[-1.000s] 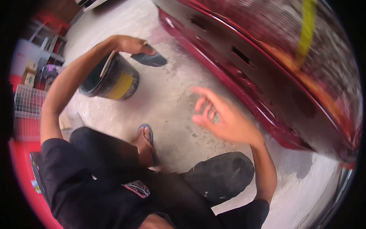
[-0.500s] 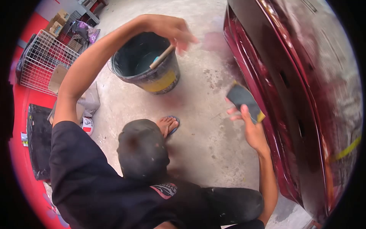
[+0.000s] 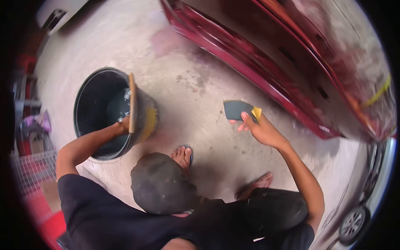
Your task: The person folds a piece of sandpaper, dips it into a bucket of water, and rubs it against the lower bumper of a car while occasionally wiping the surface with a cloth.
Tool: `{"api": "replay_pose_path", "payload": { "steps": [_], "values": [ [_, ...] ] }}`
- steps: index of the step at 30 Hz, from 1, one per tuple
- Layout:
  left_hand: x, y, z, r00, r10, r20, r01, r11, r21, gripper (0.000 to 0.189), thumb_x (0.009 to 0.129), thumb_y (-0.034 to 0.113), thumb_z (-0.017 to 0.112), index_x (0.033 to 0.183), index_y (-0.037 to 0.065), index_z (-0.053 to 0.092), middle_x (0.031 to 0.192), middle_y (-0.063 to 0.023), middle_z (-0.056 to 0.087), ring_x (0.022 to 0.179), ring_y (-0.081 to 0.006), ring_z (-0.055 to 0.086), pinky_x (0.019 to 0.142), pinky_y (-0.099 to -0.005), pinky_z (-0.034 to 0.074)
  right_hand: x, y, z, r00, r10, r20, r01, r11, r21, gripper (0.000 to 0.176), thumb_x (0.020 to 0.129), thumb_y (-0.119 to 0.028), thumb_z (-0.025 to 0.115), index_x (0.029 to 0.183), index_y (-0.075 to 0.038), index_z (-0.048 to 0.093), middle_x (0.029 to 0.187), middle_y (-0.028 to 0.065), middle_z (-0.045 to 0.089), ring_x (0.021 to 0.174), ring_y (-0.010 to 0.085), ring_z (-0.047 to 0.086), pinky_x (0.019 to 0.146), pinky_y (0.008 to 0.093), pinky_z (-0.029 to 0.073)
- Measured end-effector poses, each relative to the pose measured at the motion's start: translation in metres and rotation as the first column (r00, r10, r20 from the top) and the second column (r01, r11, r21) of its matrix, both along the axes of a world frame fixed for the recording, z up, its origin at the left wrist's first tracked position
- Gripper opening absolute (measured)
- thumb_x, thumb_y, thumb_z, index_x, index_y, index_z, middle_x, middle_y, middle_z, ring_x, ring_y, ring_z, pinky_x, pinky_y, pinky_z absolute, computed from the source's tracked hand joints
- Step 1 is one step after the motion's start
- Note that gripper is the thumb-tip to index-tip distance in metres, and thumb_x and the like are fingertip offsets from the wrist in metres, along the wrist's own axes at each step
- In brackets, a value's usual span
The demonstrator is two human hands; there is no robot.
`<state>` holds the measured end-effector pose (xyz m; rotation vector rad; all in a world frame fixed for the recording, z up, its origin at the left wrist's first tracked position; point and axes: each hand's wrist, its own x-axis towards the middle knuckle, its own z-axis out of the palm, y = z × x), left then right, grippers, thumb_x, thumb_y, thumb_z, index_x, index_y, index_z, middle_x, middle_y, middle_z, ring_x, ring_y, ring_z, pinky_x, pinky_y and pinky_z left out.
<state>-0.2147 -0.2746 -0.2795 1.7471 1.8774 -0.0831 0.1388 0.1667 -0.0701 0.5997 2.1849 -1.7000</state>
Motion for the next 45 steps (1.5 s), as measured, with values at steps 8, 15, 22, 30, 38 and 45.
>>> {"api": "replay_pose_path", "payload": {
  "steps": [8, 15, 22, 30, 38, 45],
  "values": [
    [-0.083, -0.110, -0.191, 0.857, 0.423, 0.294, -0.428, 0.902, -0.051, 0.052, 0.090, 0.044, 0.068, 0.132, 0.015, 0.071, 0.131, -0.0158, 0.071, 0.117, -0.0394, 0.069, 0.091, -0.0678, 0.055, 0.033, -0.034, 0.005, 0.972, -0.180, 0.151, 0.179, 0.984, 0.024, 0.052, 0.115, -0.047, 0.039, 0.131, -0.004, 0.065, 0.116, 0.0026, 0.075, 0.090, 0.0158, 0.063, 0.088, 0.0332, 0.053],
    [-0.074, -0.032, -0.072, 0.606, 0.692, 0.392, -0.481, 0.711, -0.513, 0.057, 0.092, 0.044, 0.070, 0.138, 0.010, 0.066, 0.131, -0.0143, 0.070, 0.113, -0.0323, 0.070, 0.093, -0.0555, 0.058, 0.050, -0.048, 0.017, 0.959, -0.232, 0.163, 0.230, 0.973, 0.032, 0.051, 0.115, -0.045, 0.039, 0.133, -0.003, 0.063, 0.117, 0.0039, 0.076, 0.089, 0.0151, 0.062, 0.085, 0.0340, 0.053],
    [-0.061, 0.019, 0.021, 0.324, 0.842, 0.432, -0.547, 0.539, -0.640, 0.061, 0.094, 0.041, 0.072, 0.141, 0.004, 0.062, 0.125, -0.0145, 0.073, 0.101, -0.0273, 0.074, 0.088, -0.0445, 0.063, 0.034, -0.055, -0.003, 0.994, -0.087, 0.064, 0.085, 0.996, 0.031, 0.051, 0.115, -0.042, 0.038, 0.135, 0.001, 0.059, 0.118, 0.0079, 0.076, 0.087, 0.0164, 0.065, 0.085, 0.0361, 0.054],
    [-0.058, 0.017, -0.021, 0.596, 0.739, 0.314, -0.555, 0.662, -0.504, 0.051, 0.094, 0.029, 0.074, 0.136, 0.002, 0.064, 0.118, -0.0153, 0.073, 0.095, -0.0264, 0.075, 0.081, -0.0431, 0.064, 0.020, -0.068, -0.036, 0.987, 0.134, 0.094, -0.138, 0.990, 0.035, 0.054, 0.114, -0.044, 0.040, 0.118, 0.002, 0.069, 0.105, 0.0121, 0.076, 0.084, 0.0203, 0.068, 0.084, 0.0409, 0.054],
    [-0.053, -0.009, -0.005, 0.412, 0.826, 0.385, -0.599, 0.564, -0.569, 0.042, 0.095, 0.020, 0.073, 0.132, 0.001, 0.066, 0.113, -0.0155, 0.074, 0.092, -0.0250, 0.074, 0.076, -0.0420, 0.064, 0.027, -0.064, -0.036, 1.000, 0.016, -0.007, -0.016, 1.000, -0.023, 0.055, 0.113, -0.044, 0.039, 0.115, 0.000, 0.073, 0.094, 0.0115, 0.075, 0.087, 0.0225, 0.070, 0.085, 0.0417, 0.054],
    [-0.040, -0.030, 0.030, 0.132, 0.840, 0.527, -0.627, 0.482, -0.611, 0.035, 0.096, 0.011, 0.072, 0.129, 0.000, 0.067, 0.108, -0.0156, 0.074, 0.089, -0.0239, 0.074, 0.072, -0.0410, 0.064, 0.040, -0.056, -0.023, 0.997, 0.073, 0.021, -0.072, 0.996, -0.059, 0.055, 0.114, -0.044, 0.038, 0.129, 0.003, 0.063, 0.118, 0.0095, 0.077, 0.092, 0.0206, 0.070, 0.091, 0.0395, 0.055]
  ]
}}
